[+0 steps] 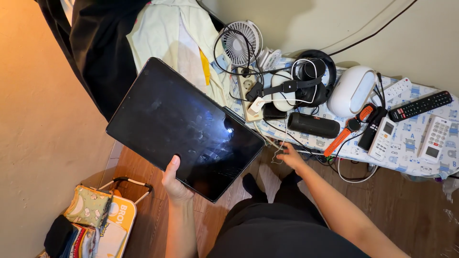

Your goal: The person plugs several electronic devices into a power strip on a cluttered table. They connect a smartwatch, a fitness tracker, and a tablet using their respective charging cables. The person also briefly handles a portable lamp and a remote control.

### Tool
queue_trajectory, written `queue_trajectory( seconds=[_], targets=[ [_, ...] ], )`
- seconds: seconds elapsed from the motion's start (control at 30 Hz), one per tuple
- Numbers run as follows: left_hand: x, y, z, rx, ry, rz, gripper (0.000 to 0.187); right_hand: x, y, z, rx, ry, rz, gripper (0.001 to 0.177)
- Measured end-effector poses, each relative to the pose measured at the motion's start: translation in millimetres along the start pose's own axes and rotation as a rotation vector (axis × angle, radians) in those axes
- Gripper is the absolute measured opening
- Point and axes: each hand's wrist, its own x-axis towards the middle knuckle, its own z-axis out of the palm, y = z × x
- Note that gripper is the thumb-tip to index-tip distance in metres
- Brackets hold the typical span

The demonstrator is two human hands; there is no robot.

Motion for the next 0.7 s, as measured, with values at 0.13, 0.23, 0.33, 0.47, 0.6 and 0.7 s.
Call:
queue_trajectory(
  seconds=[0.13, 0.23, 0.33, 0.47, 0.6, 0.7],
  targets=[
    [-2, -1, 2, 0.002, -0.024, -0.013, 0.056, -4, 11, -3, -0.004, -0.040, -0.142, 0.045],
    [-5, -3, 1, 0.011, -0.034, -0.005, 0.057, -12, 25, -5, -0.051, -0.002, -0.122, 0.042],
    [-6, -4, -1, -0.003, -0.047, -0.025, 0.056, -21, 35, -10, -0.135, 0.054, -0.082, 0.041],
    [-7, -6, 0, -0.011, -0.055, -0.026, 0.055, -41, 32, -22, -0.085, 0.038, -0.112, 0.031],
    [-10, -6, 2, 0.010, -0.059, -0.002, 0.056, -77, 3, -42, 0.181, 0.119, -0.248, 0.049],
    [-11, -7, 3, -0.009, -0.054, -0.009, 0.055, -102, -29, -60, 0.241, 0.264, -0.301, 0.044]
  ],
)
